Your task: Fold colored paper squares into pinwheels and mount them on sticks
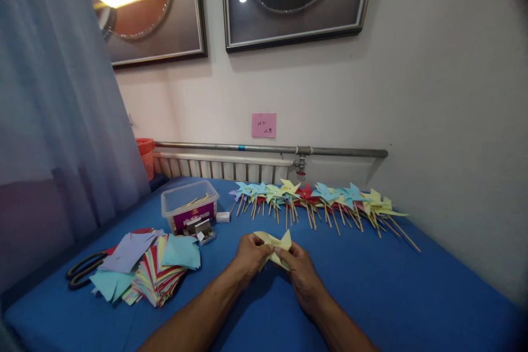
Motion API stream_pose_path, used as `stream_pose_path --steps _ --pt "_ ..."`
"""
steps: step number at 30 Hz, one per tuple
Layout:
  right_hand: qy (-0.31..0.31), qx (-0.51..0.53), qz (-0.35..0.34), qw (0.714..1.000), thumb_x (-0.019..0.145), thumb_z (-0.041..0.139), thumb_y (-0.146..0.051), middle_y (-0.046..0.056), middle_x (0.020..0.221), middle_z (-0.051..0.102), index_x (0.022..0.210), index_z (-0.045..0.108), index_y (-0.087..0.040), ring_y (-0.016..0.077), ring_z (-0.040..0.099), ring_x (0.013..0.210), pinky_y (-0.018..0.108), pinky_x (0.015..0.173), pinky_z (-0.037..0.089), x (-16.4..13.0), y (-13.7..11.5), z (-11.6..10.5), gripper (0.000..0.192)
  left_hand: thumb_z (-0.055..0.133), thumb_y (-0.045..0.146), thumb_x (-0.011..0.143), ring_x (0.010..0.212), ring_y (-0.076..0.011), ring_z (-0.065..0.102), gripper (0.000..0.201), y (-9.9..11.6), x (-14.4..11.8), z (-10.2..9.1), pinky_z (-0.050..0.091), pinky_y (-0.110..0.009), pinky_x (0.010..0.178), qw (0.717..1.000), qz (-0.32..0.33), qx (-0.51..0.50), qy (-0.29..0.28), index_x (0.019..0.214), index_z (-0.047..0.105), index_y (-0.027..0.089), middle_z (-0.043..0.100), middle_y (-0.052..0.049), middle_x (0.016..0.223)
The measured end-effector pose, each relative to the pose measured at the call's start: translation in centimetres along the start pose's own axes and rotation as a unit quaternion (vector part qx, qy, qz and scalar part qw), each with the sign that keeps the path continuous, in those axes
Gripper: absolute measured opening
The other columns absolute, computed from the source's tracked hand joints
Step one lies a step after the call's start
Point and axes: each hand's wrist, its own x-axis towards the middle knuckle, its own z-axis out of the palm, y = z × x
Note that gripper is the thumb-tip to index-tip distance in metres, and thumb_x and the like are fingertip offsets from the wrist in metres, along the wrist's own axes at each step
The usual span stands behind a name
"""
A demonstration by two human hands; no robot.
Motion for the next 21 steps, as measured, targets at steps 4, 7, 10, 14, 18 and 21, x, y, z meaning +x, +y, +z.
stream_pose_path --steps 4,7,10,14,18,21 --pt "-0.005 -0.001 0.004 1.000 0.062 0.086 -0.044 0.007 0.084 0.079 0.101 0.076 -0.016 0.0263 0.073 0.076 0.037 0.075 0.056 0.6 0.6 -0.6 0.048 0.070 0.024 0.062 0.056 -0.0118 0.054 0.016 -0.6 0.5 -0.3 0.040 -0.023 0.055 0.999 0.037 0.035 0.005 0.071 0.071 0.011 0.067 -0.002 0.064" --pt "0.002 0.000 0.002 1.000 0.063 0.085 -0.049 0.008 0.084 0.079 0.100 0.076 -0.017 0.0267 0.073 0.076 0.037 0.074 0.056 1.0 1.0 -0.8 0.050 0.069 0.024 0.065 0.055 -0.0109 0.052 0.017 -0.8 0.6 -0.5 0.038 -0.023 0.054 0.998 0.035 0.055 0.009 0.074 0.071 0.010 0.066 -0.002 0.065" --pt "0.010 -0.004 -0.003 1.000 0.057 0.088 -0.048 0.008 0.084 0.079 0.097 0.075 -0.017 0.0270 0.073 0.077 0.037 0.075 0.056 1.2 1.2 -0.7 0.052 0.070 0.024 0.065 0.052 -0.0103 0.050 0.017 -1.0 0.6 -0.5 0.037 -0.023 0.052 0.998 0.020 0.060 0.020 0.075 0.071 0.010 0.065 -0.001 0.063" --pt "0.012 -0.010 -0.002 1.000 0.055 0.089 -0.045 0.008 0.084 0.079 0.097 0.075 -0.016 0.0278 0.074 0.077 0.038 0.075 0.056 1.1 1.1 -0.6 0.053 0.073 0.026 0.065 0.056 -0.0122 0.055 0.020 -1.0 0.5 -0.4 0.041 -0.024 0.055 1.000 -0.001 0.029 0.004 0.078 0.071 0.011 0.068 -0.003 0.066" --pt "0.023 -0.011 -0.003 1.000 0.055 0.089 -0.043 0.007 0.079 0.079 0.096 0.075 -0.016 0.0269 0.073 0.071 0.037 0.071 0.055 1.3 1.4 -0.9 0.052 0.076 0.028 0.063 0.059 -0.0137 0.059 0.023 -1.0 0.4 -0.4 0.045 -0.026 0.061 1.000 -0.007 0.004 -0.010 0.077 0.070 0.011 0.069 -0.004 0.068" --pt "0.027 -0.017 -0.007 0.999 0.055 0.089 -0.042 0.005 0.078 0.079 0.096 0.075 -0.017 0.0256 0.072 0.068 0.036 0.069 0.054 1.6 1.8 -1.0 0.049 0.077 0.028 0.062 0.058 -0.0133 0.058 0.023 -1.0 0.4 -0.3 0.045 -0.026 0.061 1.000 0.003 0.004 -0.003 0.075 0.069 0.011 0.069 -0.003 0.068"
